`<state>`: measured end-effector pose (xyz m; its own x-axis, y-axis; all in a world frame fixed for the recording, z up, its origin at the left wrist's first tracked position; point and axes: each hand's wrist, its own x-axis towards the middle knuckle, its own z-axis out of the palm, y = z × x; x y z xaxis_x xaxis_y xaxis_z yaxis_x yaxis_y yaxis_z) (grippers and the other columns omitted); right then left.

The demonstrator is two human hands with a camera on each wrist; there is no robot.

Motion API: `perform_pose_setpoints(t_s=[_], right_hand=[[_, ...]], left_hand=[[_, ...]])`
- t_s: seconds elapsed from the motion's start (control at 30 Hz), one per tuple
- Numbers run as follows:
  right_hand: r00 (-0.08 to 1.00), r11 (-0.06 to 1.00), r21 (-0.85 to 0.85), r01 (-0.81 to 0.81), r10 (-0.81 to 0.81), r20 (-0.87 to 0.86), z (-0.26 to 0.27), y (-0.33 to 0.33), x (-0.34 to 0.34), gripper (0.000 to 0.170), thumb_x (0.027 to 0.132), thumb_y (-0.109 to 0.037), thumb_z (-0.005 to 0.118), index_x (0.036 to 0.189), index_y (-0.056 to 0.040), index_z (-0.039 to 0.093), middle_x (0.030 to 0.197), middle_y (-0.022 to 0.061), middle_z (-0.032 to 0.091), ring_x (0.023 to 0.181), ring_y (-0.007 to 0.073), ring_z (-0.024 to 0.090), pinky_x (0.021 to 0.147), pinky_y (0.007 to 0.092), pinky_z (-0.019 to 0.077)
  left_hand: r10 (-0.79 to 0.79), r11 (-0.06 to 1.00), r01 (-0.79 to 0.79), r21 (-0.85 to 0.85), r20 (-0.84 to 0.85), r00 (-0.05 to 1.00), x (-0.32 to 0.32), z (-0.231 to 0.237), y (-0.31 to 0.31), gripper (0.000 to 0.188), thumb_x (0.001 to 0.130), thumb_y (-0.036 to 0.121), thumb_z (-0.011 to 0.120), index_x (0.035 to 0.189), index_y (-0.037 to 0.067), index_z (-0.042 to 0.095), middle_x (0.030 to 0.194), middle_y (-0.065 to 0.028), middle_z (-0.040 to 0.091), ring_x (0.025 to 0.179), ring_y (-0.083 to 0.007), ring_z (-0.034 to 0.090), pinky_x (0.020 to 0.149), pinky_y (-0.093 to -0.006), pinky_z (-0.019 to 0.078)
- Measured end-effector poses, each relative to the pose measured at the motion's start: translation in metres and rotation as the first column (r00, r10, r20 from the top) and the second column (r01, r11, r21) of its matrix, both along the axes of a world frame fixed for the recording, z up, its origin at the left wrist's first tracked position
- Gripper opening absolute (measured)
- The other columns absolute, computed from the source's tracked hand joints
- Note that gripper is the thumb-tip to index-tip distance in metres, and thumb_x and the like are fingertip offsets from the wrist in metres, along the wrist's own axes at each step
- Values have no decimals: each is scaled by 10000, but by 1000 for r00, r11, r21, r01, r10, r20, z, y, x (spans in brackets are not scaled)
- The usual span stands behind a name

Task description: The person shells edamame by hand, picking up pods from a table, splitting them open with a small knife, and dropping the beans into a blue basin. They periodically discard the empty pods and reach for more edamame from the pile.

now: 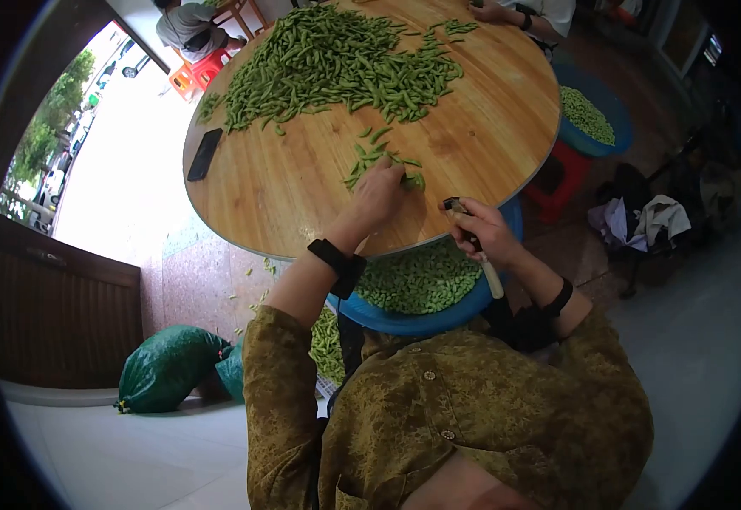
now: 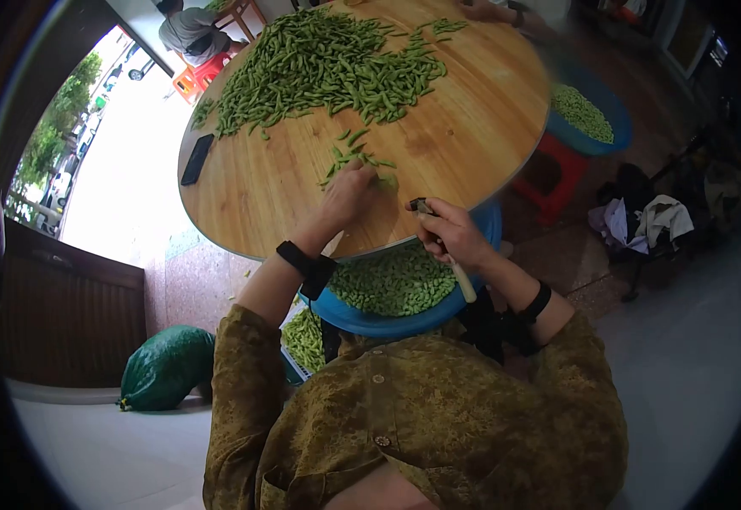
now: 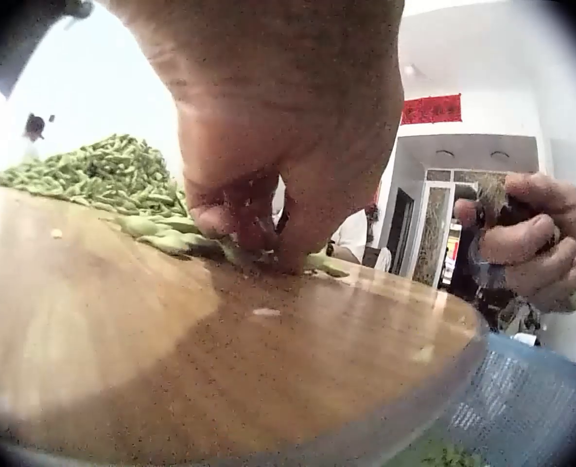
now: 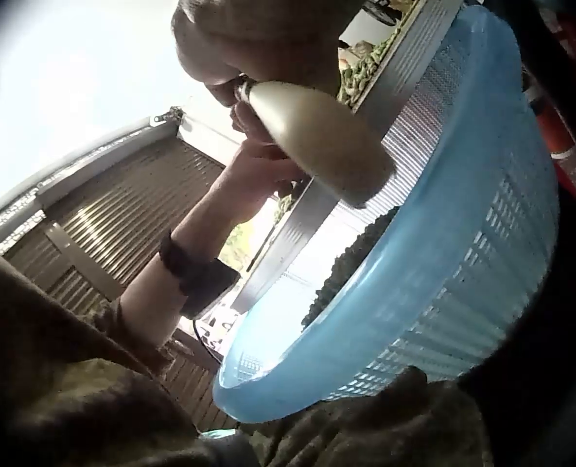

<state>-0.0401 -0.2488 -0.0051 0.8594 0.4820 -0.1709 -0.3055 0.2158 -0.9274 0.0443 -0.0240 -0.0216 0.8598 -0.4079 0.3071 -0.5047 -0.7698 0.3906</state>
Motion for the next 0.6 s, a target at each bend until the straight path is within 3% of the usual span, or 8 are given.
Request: perform_pose_setpoints(t_s=[0.07,0.17,0.2,0.23,0.27,0.37,0.5,0.6], right_hand=[[1000,999,49,19,-19,-10,-7,4,4,311,957,-144,461,1239,-14,450,747,21,499,526,58,438,404,192,333],[999,994,98,36,-36,-6,-16,9,10,349,968,-146,446,1296,-30,411,791,31,505,564,59,453,404,186,343],[999,994,107,33,-34,8,-17,11,9,358,971,-143,444,1311,-40,400,805,33,509,577,58,456,405,183,346],[999,993,108,42,-43,6,-15,13,7,358,971,-143,444,1311,-40,400,805,33,509,577,58,456,405,183,346],[1000,990,138,14,-13,-7,-10,15,6,366,974,-140,440,1324,-47,391,808,32,512,573,57,455,408,179,351],[999,979,198,-44,50,-23,-4,21,3,368,979,-143,439,1332,-55,386,814,28,517,569,53,453,411,171,356],[985,953,255,-167,170,10,-1,25,1,340,983,-155,440,1308,-59,408,817,20,523,563,40,448,410,166,360],[986,963,217,-159,167,-18,-2,27,1,313,986,-162,437,1282,-62,429,808,13,519,550,36,435,408,164,356]], left_hand=[[6,999,-6,-35,18,1000,2,-2,1,157,738,44,611,890,6,601,887,-187,548,836,-395,564,709,-426,471],[-43,984,60,-168,101,994,-6,8,5,163,749,68,636,883,-16,597,815,-154,586,734,-321,594,651,-388,480],[-72,908,-19,-419,-200,977,-14,15,5,135,775,75,639,863,-17,595,764,-120,596,666,-256,584,602,-350,473],[-169,778,-174,-603,-469,867,-24,21,4,120,801,83,642,843,-18,592,714,-86,605,597,-191,574,552,-312,465],[-173,779,-169,-603,-467,867,-34,28,2,120,801,83,642,843,-18,592,714,-86,605,597,-191,574,552,-312,465],[-324,609,-336,-719,-612,722,-59,34,1,64,868,84,605,842,26,614,670,-24,590,523,-71,516,467,-199,394],[-386,502,-419,-757,-629,675,-66,23,1,55,858,81,616,866,28,626,672,-20,590,526,-67,514,469,-196,389],[-400,449,-444,-775,-619,676,-69,22,1,65,852,82,627,886,28,633,674,-14,591,527,-69,513,473,-199,392]])
